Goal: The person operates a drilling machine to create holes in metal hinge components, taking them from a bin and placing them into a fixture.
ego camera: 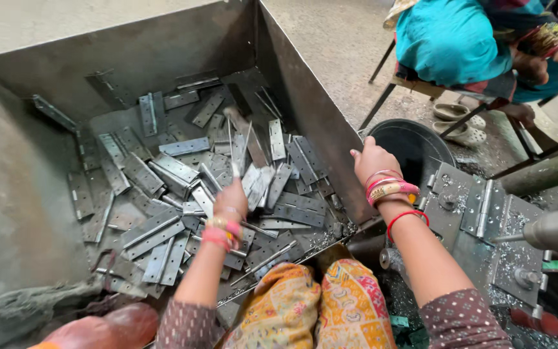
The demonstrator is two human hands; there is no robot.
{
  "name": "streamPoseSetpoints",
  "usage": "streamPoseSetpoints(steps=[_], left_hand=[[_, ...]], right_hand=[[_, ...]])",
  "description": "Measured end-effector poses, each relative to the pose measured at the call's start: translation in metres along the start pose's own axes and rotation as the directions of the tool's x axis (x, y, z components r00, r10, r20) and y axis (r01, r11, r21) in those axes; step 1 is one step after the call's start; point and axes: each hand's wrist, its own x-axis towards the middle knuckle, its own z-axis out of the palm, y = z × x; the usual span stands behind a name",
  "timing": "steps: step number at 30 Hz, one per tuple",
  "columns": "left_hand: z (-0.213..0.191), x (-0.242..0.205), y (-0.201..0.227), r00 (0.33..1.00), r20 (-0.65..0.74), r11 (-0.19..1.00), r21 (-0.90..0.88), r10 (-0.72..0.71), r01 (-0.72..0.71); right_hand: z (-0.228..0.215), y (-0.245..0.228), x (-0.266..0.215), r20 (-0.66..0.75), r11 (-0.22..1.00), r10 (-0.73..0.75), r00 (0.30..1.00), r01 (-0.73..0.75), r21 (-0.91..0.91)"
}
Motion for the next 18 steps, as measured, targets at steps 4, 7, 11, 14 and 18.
streamPoseSetpoints(steps=[4, 7, 11, 14, 18], left_hand=[[0.005, -0.094, -0.018, 1.000, -0.014, 0.996, -0.090, 0.013, -0.014], [0.002, -0.146, -0.026, 1.000, 0.012, 0.984, -0.180, 0.015, -0.012], [-0.004, -0.185, -0.025, 0.988, -0.084, 0.958, -0.249, 0.127, -0.144], [-0.020, -0.160, -0.032, 0.978, -0.192, 0.964, -0.231, 0.084, -0.128], [-0.064, -0.039, -0.057, 0.892, -0.452, 0.973, -0.219, -0.036, -0.072]], right_hand=[[0.002, 0.002, 0.000, -0.038, 1.000, -0.012, 0.999, 0.012, 0.000], [0.003, 0.002, 0.000, -0.016, 1.000, -0.005, 1.000, 0.005, -0.008], [0.004, 0.004, -0.001, 0.007, 1.000, 0.017, 1.000, -0.017, -0.024], [0.008, 0.003, 0.001, 0.006, 0.999, 0.008, 1.000, -0.008, -0.041], [0.007, 0.003, 0.003, -0.005, 0.999, 0.001, 1.000, -0.001, -0.043]])
